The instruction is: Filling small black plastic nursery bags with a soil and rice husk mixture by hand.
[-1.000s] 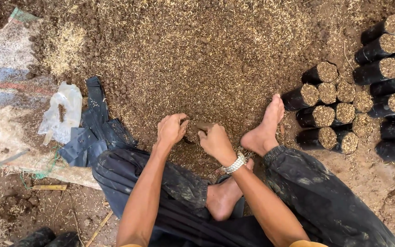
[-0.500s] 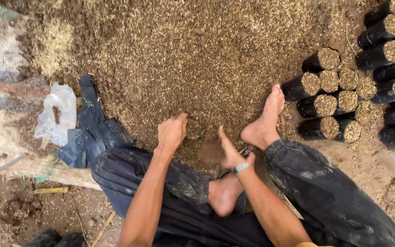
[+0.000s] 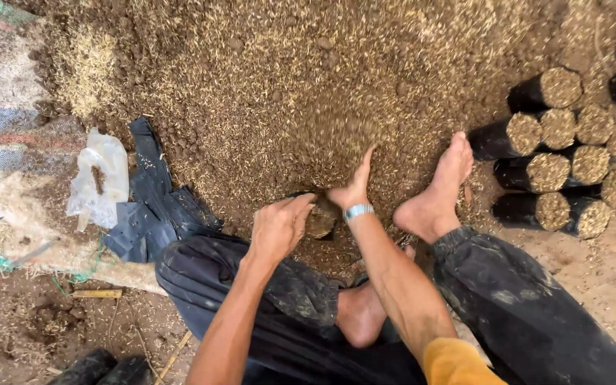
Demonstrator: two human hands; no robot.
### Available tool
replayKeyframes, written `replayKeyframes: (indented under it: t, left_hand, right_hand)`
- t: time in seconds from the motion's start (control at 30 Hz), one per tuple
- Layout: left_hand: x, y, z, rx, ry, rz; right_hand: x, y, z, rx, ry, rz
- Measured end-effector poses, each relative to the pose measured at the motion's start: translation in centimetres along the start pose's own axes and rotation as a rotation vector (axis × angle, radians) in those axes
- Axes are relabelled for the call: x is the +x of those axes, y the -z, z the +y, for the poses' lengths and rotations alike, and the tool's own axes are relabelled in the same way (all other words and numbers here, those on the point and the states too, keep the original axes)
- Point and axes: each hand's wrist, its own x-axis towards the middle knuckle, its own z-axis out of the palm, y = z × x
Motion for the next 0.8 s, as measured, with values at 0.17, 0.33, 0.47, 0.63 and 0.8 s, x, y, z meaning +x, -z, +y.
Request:
replayKeyframes:
  t: [0.17,0.33,0.47,0.63,0.8]
  left_hand:
    - [0.3,-4.3,-1.7,-0.206,0.188,0.052]
    - [0.5,-6.6,-3.7,-0.149,0.313,0.086]
    - [1.2,-6.6,-3.8,-0.168,0.361,0.028]
    - [0.8,-6.2,-3.2,-0.158,0.321,0.112]
    - [0.4,-7.0,-2.4,-0.297,0.339,0.148]
  right_hand:
    - [9.3,1.5,-2.7,0.116,0.080,-0.093]
    - [2.3,-3.3,-6.8,0.026,0.121,-0.085]
    - [-4.5,-3.4,-5.4,-0.056,0.105,-0.159]
    - [-5.7,-1.5,-2.6,-0.076,0.080,-0.216]
    - [-7.4,0.5,-0.2,-0.313,0.277,-0.225]
